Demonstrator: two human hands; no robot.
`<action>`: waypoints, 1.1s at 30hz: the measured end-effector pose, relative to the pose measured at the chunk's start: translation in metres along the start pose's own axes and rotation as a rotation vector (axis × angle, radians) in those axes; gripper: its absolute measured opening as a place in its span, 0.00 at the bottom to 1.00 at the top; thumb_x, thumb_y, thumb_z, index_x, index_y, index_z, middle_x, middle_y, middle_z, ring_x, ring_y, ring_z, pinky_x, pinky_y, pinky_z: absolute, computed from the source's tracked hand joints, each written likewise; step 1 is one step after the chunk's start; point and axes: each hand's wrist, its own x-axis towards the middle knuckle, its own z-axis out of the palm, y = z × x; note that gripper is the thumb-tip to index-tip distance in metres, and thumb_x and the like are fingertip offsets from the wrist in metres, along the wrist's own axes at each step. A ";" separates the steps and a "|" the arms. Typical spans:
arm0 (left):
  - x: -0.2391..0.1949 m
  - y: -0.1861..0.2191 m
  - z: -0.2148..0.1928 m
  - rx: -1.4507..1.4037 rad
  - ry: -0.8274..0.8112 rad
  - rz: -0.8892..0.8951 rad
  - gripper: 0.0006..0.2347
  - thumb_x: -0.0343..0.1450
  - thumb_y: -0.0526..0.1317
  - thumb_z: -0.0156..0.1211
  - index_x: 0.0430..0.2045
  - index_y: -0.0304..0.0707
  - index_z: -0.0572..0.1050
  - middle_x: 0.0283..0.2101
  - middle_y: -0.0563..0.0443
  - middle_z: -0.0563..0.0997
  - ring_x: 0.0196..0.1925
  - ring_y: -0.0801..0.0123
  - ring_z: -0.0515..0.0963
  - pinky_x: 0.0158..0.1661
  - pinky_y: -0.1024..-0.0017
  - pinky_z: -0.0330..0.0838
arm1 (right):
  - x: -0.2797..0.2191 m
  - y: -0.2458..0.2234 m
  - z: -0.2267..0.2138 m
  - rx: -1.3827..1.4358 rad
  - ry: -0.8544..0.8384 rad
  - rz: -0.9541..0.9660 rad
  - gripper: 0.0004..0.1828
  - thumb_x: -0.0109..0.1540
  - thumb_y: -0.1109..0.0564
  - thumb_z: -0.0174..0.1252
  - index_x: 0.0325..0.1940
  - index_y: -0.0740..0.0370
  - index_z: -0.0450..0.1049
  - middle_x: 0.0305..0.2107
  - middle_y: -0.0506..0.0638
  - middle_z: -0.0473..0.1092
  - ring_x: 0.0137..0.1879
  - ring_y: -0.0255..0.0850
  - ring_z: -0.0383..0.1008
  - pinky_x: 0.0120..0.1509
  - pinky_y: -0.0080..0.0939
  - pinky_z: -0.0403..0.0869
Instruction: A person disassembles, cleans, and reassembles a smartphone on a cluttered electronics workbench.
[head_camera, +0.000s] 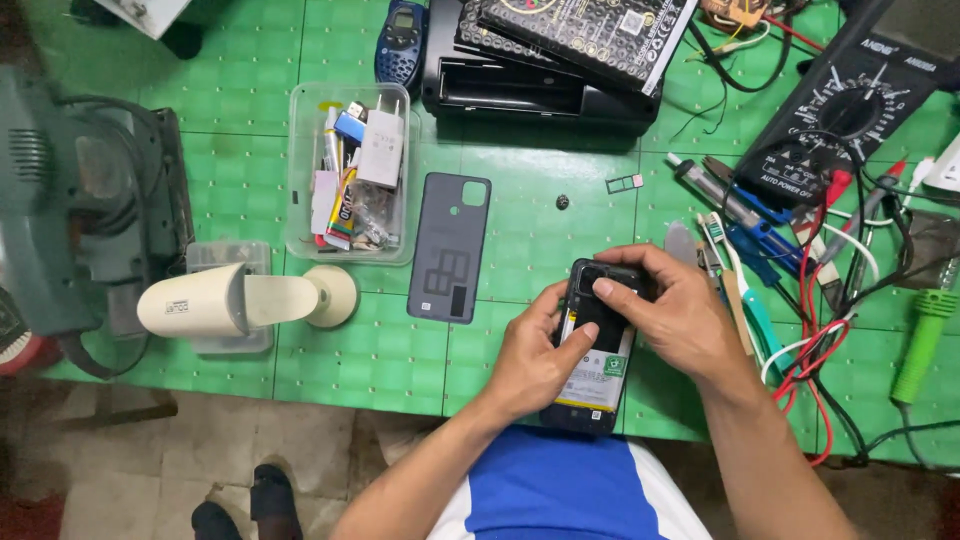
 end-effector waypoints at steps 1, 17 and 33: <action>0.000 0.001 0.001 0.000 0.000 -0.003 0.20 0.73 0.30 0.60 0.62 0.34 0.71 0.39 0.39 0.86 0.39 0.66 0.84 0.42 0.64 0.81 | 0.000 0.001 0.000 0.000 0.000 0.003 0.19 0.57 0.55 0.72 0.52 0.59 0.83 0.32 0.53 0.78 0.40 0.37 0.71 0.46 0.40 0.75; 0.000 0.014 0.002 0.090 0.030 0.055 0.18 0.72 0.31 0.60 0.59 0.35 0.73 0.36 0.37 0.86 0.39 0.66 0.84 0.39 0.64 0.81 | -0.003 0.014 -0.006 -0.330 0.072 -0.529 0.20 0.57 0.54 0.73 0.53 0.54 0.81 0.41 0.50 0.78 0.48 0.46 0.79 0.53 0.44 0.76; -0.001 0.013 0.000 0.171 0.039 0.111 0.19 0.71 0.30 0.60 0.59 0.30 0.73 0.38 0.32 0.86 0.39 0.60 0.85 0.37 0.60 0.81 | -0.006 0.010 -0.005 -0.965 0.242 -1.101 0.15 0.71 0.49 0.53 0.53 0.58 0.80 0.41 0.51 0.75 0.47 0.48 0.78 0.47 0.43 0.75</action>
